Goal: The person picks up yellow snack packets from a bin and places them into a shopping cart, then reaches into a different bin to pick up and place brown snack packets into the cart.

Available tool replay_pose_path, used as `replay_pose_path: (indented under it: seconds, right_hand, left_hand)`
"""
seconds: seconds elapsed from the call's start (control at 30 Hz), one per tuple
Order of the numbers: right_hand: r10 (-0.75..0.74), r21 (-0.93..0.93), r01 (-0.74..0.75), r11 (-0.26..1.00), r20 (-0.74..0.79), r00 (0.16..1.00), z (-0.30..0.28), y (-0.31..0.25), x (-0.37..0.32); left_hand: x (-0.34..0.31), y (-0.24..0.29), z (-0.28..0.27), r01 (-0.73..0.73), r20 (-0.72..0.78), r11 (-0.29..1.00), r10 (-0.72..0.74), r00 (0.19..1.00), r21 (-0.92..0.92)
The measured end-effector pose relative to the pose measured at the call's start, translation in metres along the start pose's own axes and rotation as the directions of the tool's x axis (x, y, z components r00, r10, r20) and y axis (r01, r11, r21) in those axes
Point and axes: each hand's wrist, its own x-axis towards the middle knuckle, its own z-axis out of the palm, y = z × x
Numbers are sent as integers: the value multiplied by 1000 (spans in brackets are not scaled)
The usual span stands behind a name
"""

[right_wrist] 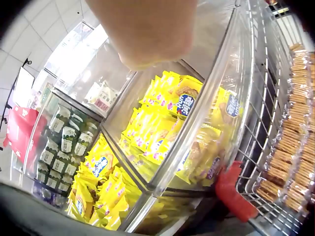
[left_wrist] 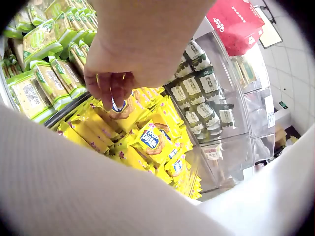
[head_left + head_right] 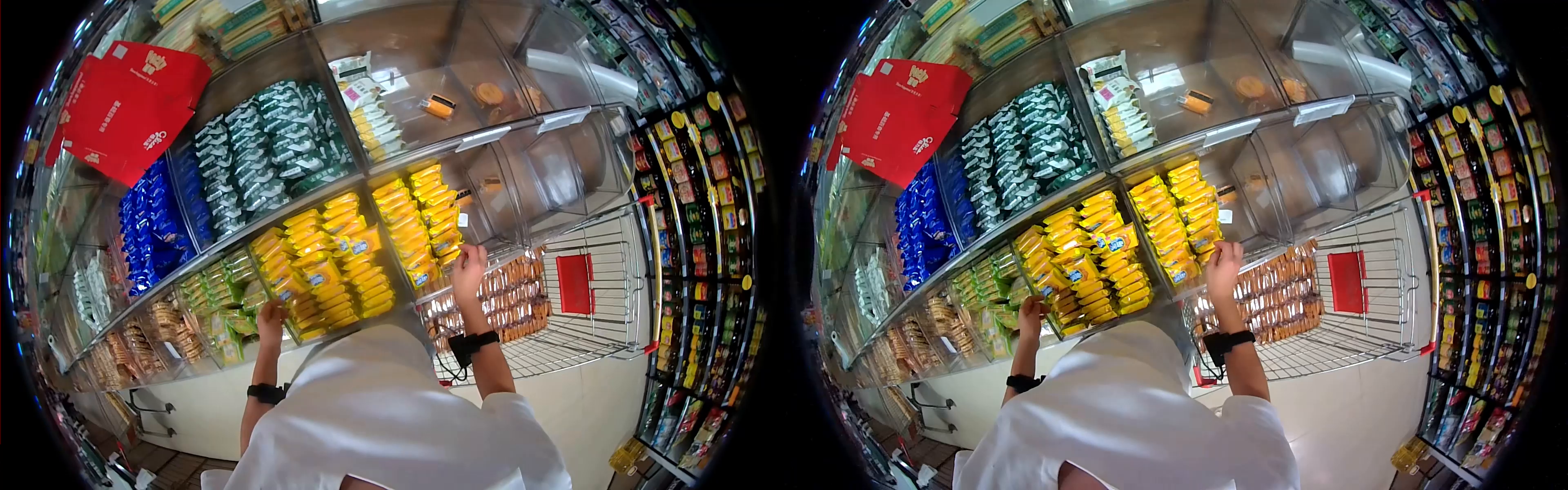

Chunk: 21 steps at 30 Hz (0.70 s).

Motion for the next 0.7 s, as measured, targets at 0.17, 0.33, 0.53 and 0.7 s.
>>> replay_pose_path:
  seconds: [0.17, 0.33, 0.53, 0.7]
  right_hand:
    - [-45, 43, 44, 998, 5, 999, 0, -18, 15]
    - [-24, 55, 23, 998, 26, 999, 7, -21, 23]
    - [-54, 29, 53, 998, 17, 998, 3, -29, 15]
    - [-26, 8, 25, 1000, 38, 999, -9, -32, -8]
  left_hand:
    - [-4, 1, 3, -23, -61, 1000, 23, 998, 1]
    - [-4, 0, -1, -39, -89, 997, 33, 996, -66]
    - [6, -4, -4, -5, -33, 997, 3, 999, -74]
    - [14, -12, -4, -23, 19, 997, 24, 1000, -71]
